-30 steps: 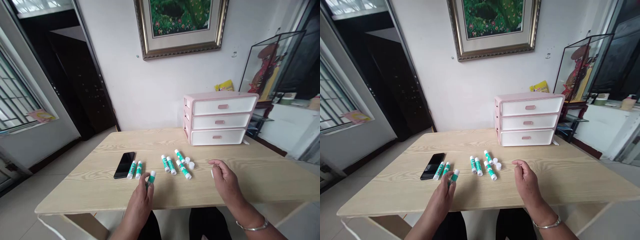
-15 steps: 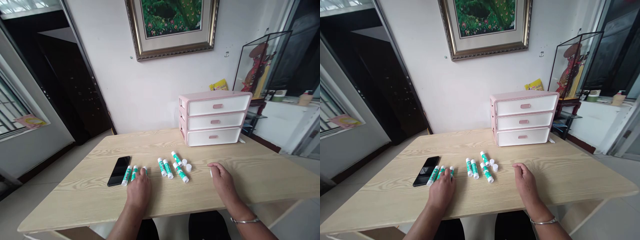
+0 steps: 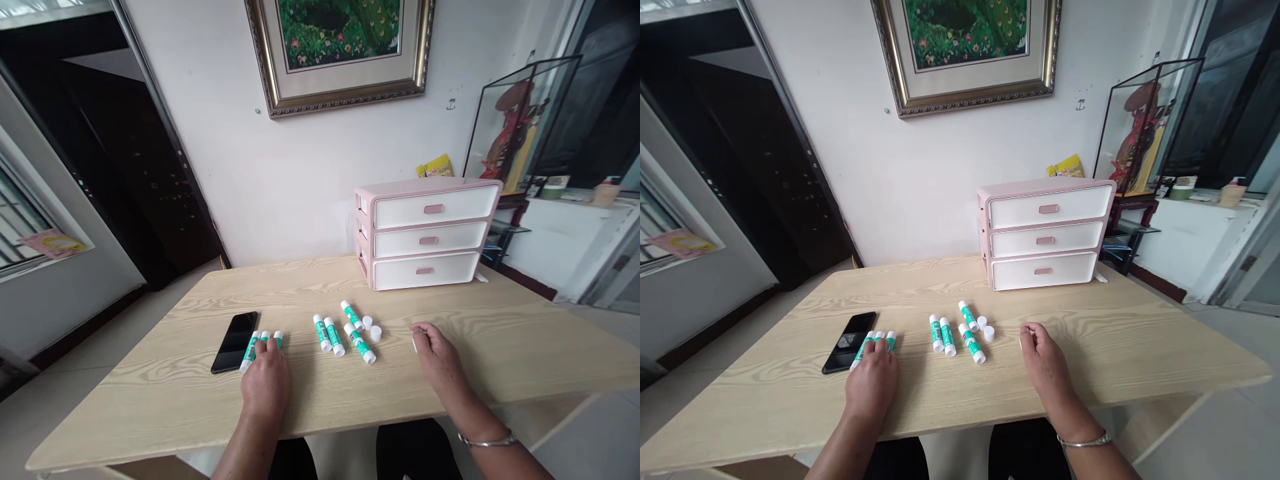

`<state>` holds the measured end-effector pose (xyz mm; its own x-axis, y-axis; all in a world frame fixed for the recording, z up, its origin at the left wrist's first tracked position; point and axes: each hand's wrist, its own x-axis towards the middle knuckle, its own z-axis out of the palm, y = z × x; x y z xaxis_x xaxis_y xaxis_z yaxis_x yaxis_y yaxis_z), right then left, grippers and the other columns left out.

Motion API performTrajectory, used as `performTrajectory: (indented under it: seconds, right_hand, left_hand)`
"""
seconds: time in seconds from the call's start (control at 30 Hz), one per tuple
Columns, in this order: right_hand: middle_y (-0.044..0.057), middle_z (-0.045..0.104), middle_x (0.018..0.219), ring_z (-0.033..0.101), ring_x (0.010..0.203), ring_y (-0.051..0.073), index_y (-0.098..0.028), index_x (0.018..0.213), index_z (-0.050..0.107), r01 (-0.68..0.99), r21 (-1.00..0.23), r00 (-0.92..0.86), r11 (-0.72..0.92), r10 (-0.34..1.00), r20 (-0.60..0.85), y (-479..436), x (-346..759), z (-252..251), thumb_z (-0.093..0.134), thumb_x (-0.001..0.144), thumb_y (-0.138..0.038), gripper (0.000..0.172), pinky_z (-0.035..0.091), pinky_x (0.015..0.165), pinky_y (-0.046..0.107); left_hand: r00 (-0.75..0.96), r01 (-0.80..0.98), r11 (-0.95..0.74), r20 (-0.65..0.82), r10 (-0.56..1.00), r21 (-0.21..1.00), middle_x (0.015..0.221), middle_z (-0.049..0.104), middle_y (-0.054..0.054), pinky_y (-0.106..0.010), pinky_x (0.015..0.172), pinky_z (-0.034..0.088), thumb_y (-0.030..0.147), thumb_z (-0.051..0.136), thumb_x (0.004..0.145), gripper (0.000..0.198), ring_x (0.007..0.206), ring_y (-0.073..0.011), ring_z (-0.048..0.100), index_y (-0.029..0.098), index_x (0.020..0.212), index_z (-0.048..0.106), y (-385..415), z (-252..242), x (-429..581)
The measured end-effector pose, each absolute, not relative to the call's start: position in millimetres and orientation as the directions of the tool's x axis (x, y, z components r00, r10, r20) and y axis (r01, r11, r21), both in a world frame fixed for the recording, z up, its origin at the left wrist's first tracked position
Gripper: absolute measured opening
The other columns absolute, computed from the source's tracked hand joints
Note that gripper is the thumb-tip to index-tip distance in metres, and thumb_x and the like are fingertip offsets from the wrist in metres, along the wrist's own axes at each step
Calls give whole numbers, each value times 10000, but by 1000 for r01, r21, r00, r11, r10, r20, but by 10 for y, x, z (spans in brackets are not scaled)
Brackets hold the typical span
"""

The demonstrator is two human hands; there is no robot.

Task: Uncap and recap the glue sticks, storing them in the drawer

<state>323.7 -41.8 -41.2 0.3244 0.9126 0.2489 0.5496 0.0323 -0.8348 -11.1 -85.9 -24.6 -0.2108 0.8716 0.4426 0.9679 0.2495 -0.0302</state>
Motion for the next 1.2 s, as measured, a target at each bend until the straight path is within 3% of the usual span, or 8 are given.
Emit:
performTrajectory:
  seconds: [0.2,0.3,0.4,0.5,0.6,0.77,1.0,1.2]
  right_hand:
    - [17,695,811,649,716,211,-228,1146,638,598,-798,258,77,924,282,-387,3222,-483,489,901,-622,488,464,671,318]
    - [29,731,901,663,734,201,-235,1205,616,603,-787,198,126,933,301,-342,3229,-568,528,909,-562,450,483,698,318]
    - [50,751,1014,685,774,195,-242,1241,608,605,-778,141,169,939,314,-295,3239,-663,554,905,-480,415,505,730,315]
    - [74,747,1105,702,884,212,-245,1249,628,611,-765,88,201,944,318,-274,3239,-711,558,900,-436,404,525,795,329]
    - [83,736,1159,694,964,228,-239,1263,645,613,-756,37,231,947,319,-281,3218,-693,550,902,-402,408,533,867,364]
    - [100,714,1249,688,1027,239,-227,1307,653,614,-741,-5,271,941,339,-311,3162,-617,533,895,-318,439,522,951,405]
    - [73,728,1189,684,966,222,-255,1363,632,657,-669,-102,347,920,378,-341,3129,-579,518,901,-245,476,530,921,395]
    - [85,714,1199,660,1083,239,-264,1389,619,696,-609,-153,379,908,390,-325,3129,-599,484,937,-244,472,509,967,403]
  left_hand:
    - [-214,973,230,494,843,30,1110,667,-141,-300,543,459,184,459,979,226,828,-228,665,160,1096,652,-854,-321,-134]
    - [-181,979,107,490,853,175,1149,660,-116,-314,646,493,279,480,993,198,898,-227,674,200,1089,634,-837,-368,-74]
    - [-156,937,16,379,912,349,1107,675,-75,-327,764,506,340,485,995,186,932,-220,681,229,1024,631,-786,-355,77]
    - [-149,896,14,272,951,443,1142,678,-83,-338,829,499,402,491,993,265,995,-234,683,212,1127,619,-716,-250,275]
    - [-145,908,47,207,968,417,1230,661,-117,-336,842,488,399,475,1000,340,1037,-246,685,187,1244,579,-646,-106,434]
    - [-132,927,58,178,975,371,1265,648,-159,-337,816,482,319,506,975,304,1016,-258,695,162,1226,577,-542,4,533]
    - [-149,940,93,148,978,328,1243,658,-166,-367,813,491,307,458,975,322,1016,-284,707,153,1242,550,-436,-63,513]
    - [-145,954,110,106,984,280,1202,684,-155,-378,819,507,283,478,947,294,1006,-289,716,163,1199,570,-382,-79,450]
